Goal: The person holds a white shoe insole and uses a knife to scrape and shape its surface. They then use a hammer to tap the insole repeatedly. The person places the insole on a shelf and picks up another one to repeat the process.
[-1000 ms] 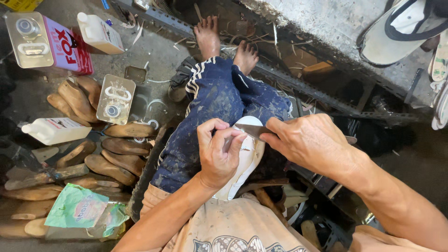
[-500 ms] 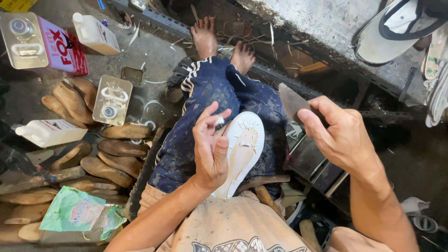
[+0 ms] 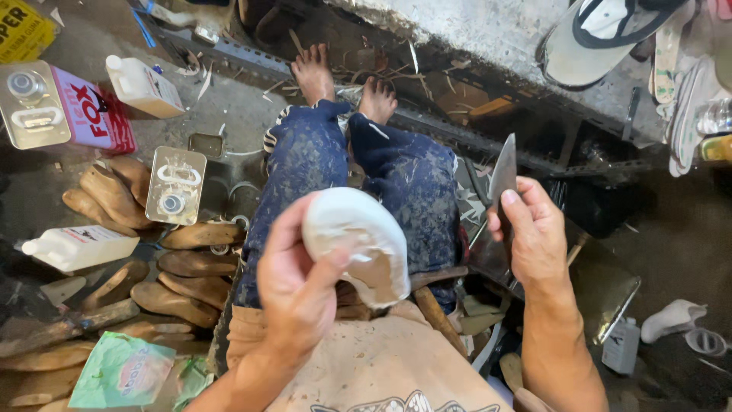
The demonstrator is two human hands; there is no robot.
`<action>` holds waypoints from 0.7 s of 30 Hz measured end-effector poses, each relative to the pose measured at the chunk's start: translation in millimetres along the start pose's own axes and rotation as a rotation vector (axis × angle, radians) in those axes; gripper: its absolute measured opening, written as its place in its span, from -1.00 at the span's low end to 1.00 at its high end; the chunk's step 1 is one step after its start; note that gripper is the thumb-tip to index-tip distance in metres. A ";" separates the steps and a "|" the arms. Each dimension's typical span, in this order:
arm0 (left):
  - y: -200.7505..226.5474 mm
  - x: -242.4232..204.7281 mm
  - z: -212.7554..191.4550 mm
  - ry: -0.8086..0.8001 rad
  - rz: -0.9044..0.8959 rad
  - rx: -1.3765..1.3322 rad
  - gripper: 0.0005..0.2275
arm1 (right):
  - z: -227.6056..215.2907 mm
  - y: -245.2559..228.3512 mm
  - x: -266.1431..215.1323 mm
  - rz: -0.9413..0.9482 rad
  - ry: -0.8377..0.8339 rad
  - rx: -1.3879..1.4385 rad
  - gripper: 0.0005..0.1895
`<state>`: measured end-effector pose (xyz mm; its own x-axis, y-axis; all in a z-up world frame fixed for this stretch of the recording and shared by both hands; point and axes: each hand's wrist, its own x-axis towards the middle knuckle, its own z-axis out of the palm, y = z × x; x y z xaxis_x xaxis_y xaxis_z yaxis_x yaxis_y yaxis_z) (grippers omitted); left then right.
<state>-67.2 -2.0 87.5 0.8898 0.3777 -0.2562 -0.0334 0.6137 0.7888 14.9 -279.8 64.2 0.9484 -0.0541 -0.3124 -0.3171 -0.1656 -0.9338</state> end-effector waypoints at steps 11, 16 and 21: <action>-24.0 -30.3 -56.2 -0.399 -0.514 1.056 -0.23 | 16.5 1.4 13.7 -0.122 0.109 0.173 -0.81; -37.3 -22.6 -60.3 -0.490 -0.500 0.943 -0.19 | 49.0 -9.0 -13.0 -0.025 -0.043 -0.093 -0.80; -47.6 -24.7 -66.4 -0.471 -0.509 0.907 -0.22 | 66.0 -20.3 -19.2 0.008 -0.161 -0.397 -0.74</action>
<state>-117.9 5.5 19.2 0.7948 -0.1865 -0.5775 0.5507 -0.1779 0.8155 3.0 -210.4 77.7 0.9235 0.0925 -0.3722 -0.2695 -0.5341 -0.8013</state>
